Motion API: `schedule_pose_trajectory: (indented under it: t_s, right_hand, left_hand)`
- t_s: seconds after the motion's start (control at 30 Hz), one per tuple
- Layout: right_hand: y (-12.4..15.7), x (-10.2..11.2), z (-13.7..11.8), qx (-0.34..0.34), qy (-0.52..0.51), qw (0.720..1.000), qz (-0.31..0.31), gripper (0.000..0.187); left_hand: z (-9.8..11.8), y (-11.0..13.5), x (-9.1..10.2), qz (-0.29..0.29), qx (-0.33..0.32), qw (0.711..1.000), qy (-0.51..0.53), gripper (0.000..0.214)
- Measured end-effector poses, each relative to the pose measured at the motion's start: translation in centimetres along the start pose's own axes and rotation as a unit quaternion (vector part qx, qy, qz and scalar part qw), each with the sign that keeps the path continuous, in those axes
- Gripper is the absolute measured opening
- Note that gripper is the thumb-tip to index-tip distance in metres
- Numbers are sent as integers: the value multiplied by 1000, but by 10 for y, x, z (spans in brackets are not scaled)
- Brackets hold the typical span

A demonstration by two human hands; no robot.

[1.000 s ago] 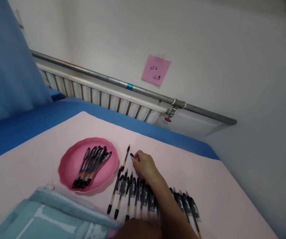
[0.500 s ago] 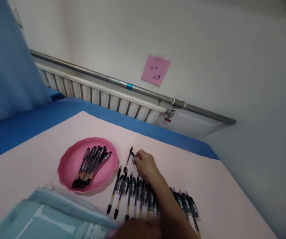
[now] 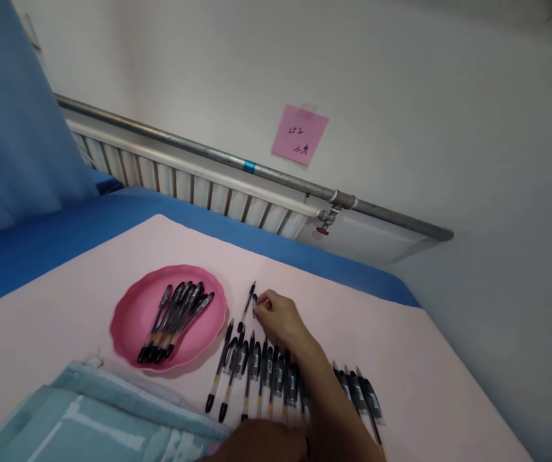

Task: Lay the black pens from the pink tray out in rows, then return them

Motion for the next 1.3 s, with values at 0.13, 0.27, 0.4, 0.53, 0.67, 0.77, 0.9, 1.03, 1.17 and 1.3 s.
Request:
schedule_pose_trajectory:
  t_s: [0.13,0.27,0.4,0.53,0.67,0.77,0.9,1.03,1.17,1.3]
  right_hand:
    - [3,3,-3,13,0,1000,-16,19]
    - [5,3,-5,24,-1,999,-29,22]
    - [5,2,-5,41,6,999,-28,20]
    - [4,1,-5,55,17,998,-21,19]
    - [3,0,-5,61,15,998,-16,17]
    - [2,-1,-3,59,4,998,-14,18]
    - [1,-3,0,51,-1,999,-2,19]
    - [0,-3,0,49,5,999,6,18]
    - [0,1,0,49,5,999,14,20]
    - [0,3,2,48,7,998,27,19]
  left_hand:
    - [13,3,10,-32,30,999,-29,26]
    - [21,7,17,-46,37,998,-37,30]
    - [23,10,19,-53,43,997,-30,30]
    - [23,10,20,-53,32,998,-20,29]
    - [25,16,27,-43,8,999,12,27]
    - [27,22,31,-34,7,999,25,26]
    - [28,27,34,-32,8,999,15,26]
    - [28,27,35,-26,11,999,19,26]
    - [26,30,35,16,-10,998,54,21]
    - [16,46,54,180,-14,979,94,17]
Point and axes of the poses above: each hand's wrist, its own y-axis away from the middle knuckle, its own x-axis out of the back of the hand, z = x × y, the point moved 1 cm from there along -y, towards the middle knuckle, and after that the axes turned 9 degrees about -z, right-handed, at the moved point
